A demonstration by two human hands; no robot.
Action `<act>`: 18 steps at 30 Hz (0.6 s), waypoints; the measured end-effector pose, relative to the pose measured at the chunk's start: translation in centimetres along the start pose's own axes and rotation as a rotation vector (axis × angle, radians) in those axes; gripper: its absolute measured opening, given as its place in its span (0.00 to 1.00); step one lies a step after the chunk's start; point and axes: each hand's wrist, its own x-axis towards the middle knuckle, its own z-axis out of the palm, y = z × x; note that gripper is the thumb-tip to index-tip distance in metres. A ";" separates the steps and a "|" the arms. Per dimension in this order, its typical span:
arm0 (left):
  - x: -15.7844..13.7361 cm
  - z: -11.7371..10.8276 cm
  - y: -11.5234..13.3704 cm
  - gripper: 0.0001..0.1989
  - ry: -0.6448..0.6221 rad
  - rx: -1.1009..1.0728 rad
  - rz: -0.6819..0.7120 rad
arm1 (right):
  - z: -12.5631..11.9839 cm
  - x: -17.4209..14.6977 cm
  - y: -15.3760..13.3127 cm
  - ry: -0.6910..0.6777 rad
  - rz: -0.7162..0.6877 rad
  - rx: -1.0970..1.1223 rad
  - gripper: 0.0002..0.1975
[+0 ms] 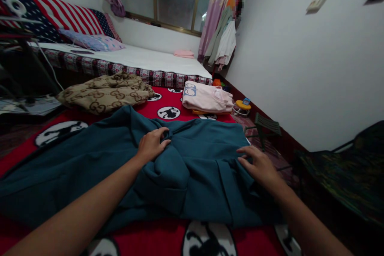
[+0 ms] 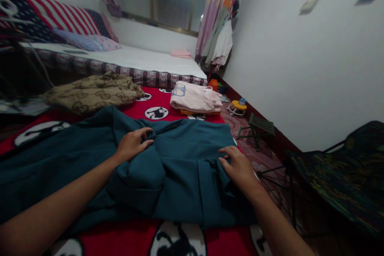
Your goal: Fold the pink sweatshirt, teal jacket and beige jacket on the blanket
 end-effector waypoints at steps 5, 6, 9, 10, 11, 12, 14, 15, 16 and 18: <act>0.2 0.0 -0.4 0.15 0.093 -0.130 0.061 | 2.1 7.6 1.8 0.069 -0.074 -0.072 0.16; 0.3 -0.2 -0.5 0.14 0.128 -0.166 0.062 | 2.5 9.1 2.3 0.076 -0.069 -0.134 0.19; 0.5 -1.1 -0.7 0.14 0.226 -0.270 0.005 | 3.5 12.8 3.2 0.021 -0.025 -0.289 0.35; 0.6 -1.4 -0.9 0.14 0.240 -0.308 -0.024 | 3.7 13.7 3.3 -0.017 -0.002 -0.313 0.41; 0.7 -1.8 -1.0 0.15 0.240 -0.355 -0.052 | 3.7 14.5 3.4 -0.057 0.021 -0.327 0.45; 0.8 -2.1 -1.2 0.17 0.230 -0.414 -0.079 | 3.6 15.0 3.5 -0.095 0.045 -0.339 0.49; 1.1 -2.8 -1.4 0.20 0.200 -0.551 -0.121 | 3.2 15.6 3.4 -0.157 0.079 -0.361 0.50; 1.2 -3.2 -1.4 0.22 0.193 -0.617 -0.138 | 3.0 15.6 3.2 -0.179 0.083 -0.370 0.48; 1.2 -3.6 -1.4 0.23 0.191 -0.673 -0.154 | 2.7 15.6 3.1 -0.194 0.079 -0.376 0.44; 1.3 -4.6 -1.2 0.26 0.210 -0.738 -0.190 | 1.9 15.1 2.6 -0.193 0.053 -0.381 0.31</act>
